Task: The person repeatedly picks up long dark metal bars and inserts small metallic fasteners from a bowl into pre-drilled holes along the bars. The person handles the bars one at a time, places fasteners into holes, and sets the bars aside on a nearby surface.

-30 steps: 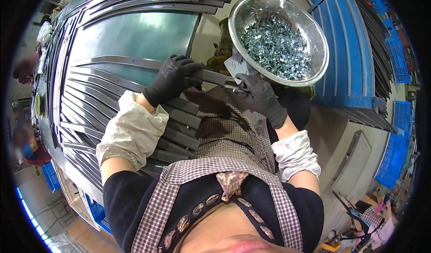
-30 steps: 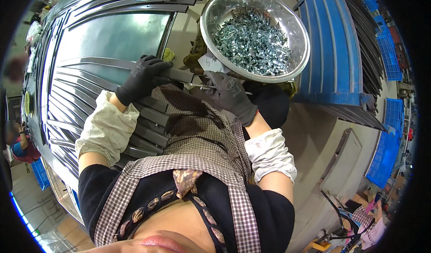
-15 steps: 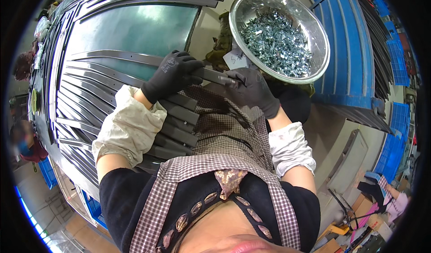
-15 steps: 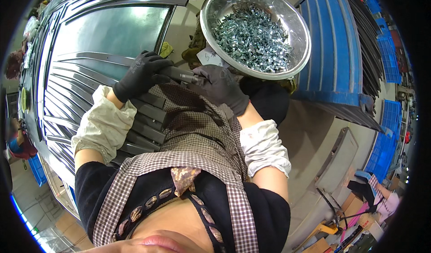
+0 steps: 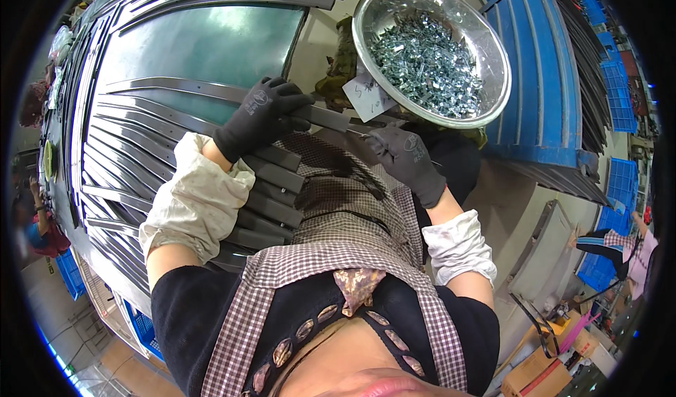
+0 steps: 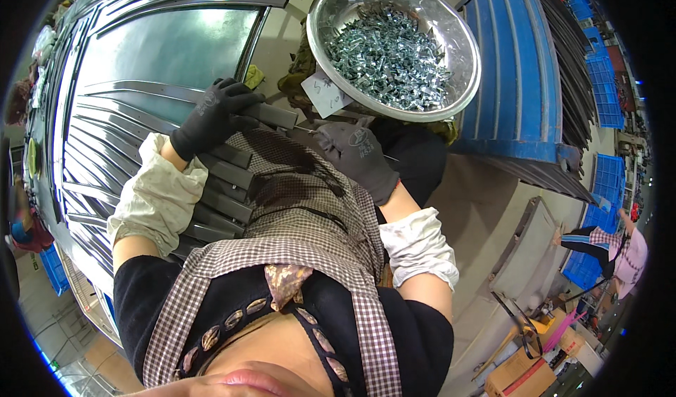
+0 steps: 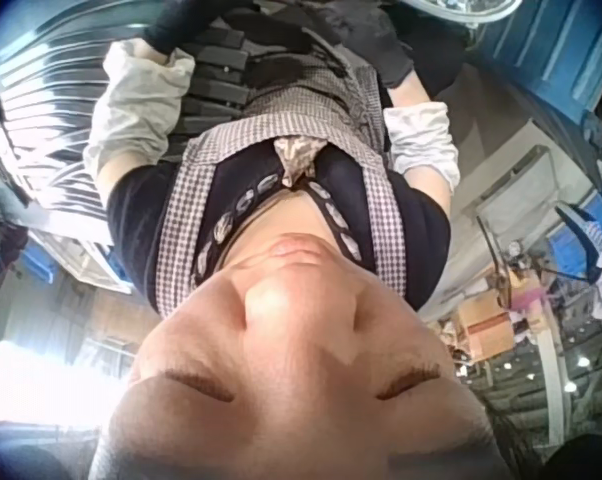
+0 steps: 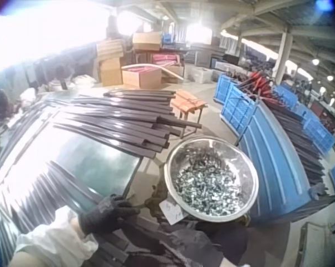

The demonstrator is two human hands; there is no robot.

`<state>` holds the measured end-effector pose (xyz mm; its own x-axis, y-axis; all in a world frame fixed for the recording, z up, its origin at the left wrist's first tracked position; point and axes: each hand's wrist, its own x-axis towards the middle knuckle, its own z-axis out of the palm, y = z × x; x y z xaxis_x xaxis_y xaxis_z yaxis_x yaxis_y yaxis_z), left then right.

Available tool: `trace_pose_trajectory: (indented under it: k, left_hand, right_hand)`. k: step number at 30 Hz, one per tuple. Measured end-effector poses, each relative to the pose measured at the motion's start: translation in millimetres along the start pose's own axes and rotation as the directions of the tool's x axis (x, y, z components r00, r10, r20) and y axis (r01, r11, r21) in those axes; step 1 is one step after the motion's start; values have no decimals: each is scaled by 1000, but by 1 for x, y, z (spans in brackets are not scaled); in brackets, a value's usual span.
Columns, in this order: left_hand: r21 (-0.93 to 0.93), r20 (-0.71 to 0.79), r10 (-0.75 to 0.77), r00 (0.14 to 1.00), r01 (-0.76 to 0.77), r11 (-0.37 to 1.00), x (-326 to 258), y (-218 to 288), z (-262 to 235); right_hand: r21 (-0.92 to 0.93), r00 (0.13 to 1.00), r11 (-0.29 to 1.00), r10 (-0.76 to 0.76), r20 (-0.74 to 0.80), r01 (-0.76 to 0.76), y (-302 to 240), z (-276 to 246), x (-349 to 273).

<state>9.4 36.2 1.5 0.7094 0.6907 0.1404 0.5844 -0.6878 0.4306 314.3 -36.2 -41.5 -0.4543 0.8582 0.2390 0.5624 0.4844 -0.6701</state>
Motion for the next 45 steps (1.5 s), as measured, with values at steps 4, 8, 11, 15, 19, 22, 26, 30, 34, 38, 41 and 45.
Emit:
trace_pose_trajectory:
  k: [4, 8, 11, 15, 19, 22, 26, 30, 34, 38, 41, 45]
  left_hand:
    - [-3, 10, 29, 1000, -29, 1000, -2, -3, 3]
    - [4, 19, 65, 998, -65, 998, -2, -5, 3]
    - [13, 36, 63, 997, -63, 998, 0, 8, -4]
    - [128, 78, 157, 985, -166, 978, -3, 9, -7]
    - [-4, 168, 202, 965, -204, 979, -21, 30, -21]
    - [-118, 267, 277, 923, -254, 960, -52, 45, -28]
    - [-416, 476, 229, 849, -12, 909, -77, 38, -61]
    - [-311, 306, -66, 950, 166, 936, -22, -3, -93]
    - [264, -215, -74, 974, 131, 955, 59, -96, -87]
    - [492, -391, 2, 920, 207, 846, 82, -183, -57]
    - [638, -296, -260, 919, 393, 662, 95, -173, -36]
    - [498, -440, 69, 895, 179, 849, 97, -80, -46]
  right_hand:
    - [-236, 997, 972, 4, 78, 14, -20, 7, 16]
    - [-321, 996, 946, -14, 89, 42, -23, 6, 14]
    - [-152, 994, 983, -107, -35, 101, -10, -17, 8]
    - [-267, 975, 938, 209, -69, -220, 11, -63, 5]
    - [-230, 952, 925, 280, -120, -301, 41, -80, 28]
    - [-384, 931, 849, 350, -105, -362, 74, -82, 39]
    - [-507, 923, 790, 382, -34, -346, 107, -66, 54]
    - [-538, 935, 797, 352, 46, -273, 135, -54, 58]
    - [-477, 955, 836, 295, -24, -271, 144, -50, 55]
    - [-393, 940, 857, 332, -76, -334, 142, -52, 55]
    - [-368, 932, 857, 348, -103, -361, 132, -70, 55]
    - [-399, 875, 780, 403, -269, -482, 131, -82, 47]
